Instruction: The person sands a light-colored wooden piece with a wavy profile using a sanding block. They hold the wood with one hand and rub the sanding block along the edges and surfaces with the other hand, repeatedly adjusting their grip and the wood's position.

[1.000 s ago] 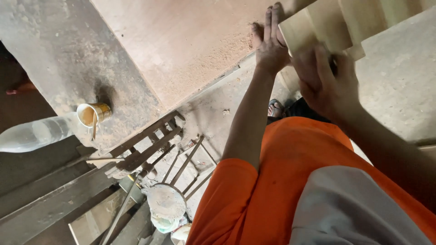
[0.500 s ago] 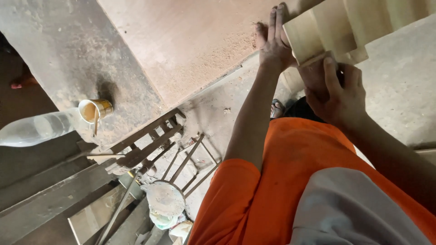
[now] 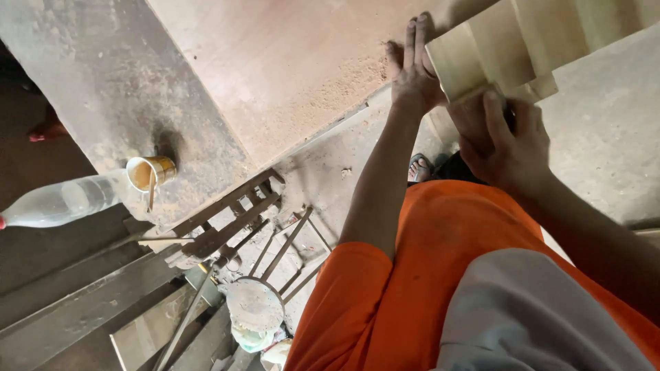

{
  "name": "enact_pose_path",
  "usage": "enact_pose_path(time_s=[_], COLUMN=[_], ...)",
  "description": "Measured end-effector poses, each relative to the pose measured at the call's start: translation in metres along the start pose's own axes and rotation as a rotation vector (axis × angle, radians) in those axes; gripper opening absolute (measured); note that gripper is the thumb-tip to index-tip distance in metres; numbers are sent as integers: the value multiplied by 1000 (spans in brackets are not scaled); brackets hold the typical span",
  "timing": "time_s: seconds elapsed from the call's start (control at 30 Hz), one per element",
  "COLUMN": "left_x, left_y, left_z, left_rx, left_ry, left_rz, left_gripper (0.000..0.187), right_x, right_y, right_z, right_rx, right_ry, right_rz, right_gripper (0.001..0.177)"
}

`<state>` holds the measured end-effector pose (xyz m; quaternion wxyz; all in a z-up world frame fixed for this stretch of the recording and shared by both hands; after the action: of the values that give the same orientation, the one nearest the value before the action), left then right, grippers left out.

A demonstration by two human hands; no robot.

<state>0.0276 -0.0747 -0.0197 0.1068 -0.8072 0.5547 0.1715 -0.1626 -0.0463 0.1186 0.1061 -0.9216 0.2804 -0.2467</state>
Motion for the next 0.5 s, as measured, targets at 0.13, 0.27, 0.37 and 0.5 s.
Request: enact_pose_path(time_s=[0.13, 0.27, 0.37, 0.5], left_x=[-18, -19, -7, -12], left_y=[4, 2, -1, 1], left_z=[-16, -11, -7, 3], left_rx=[57, 140, 39, 247], left_ry=[32, 104, 38, 313], left_rz=[10, -11, -2, -18], left_gripper=[76, 86, 104, 115], right_x=[75, 72, 19, 32], right_y=[-7, -15, -11, -7], right_z=[26, 17, 0, 7], right_rx=[-72, 1, 36, 30], right_ry=[168, 145, 48, 13], right_rz=[-134, -111, -36, -18], right_gripper=[64, 74, 73, 75])
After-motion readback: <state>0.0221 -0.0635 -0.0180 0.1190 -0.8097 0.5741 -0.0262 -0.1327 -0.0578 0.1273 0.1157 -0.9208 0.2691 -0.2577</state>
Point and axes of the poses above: each hand's wrist, its own x-axis towards the middle knuckle, its own z-axis out of the palm, y = z × x, the point moved 7 cm from there along x, towards the middle knuckle, and after that the axes turned 4 degrees about y, right-handed, at the moved point
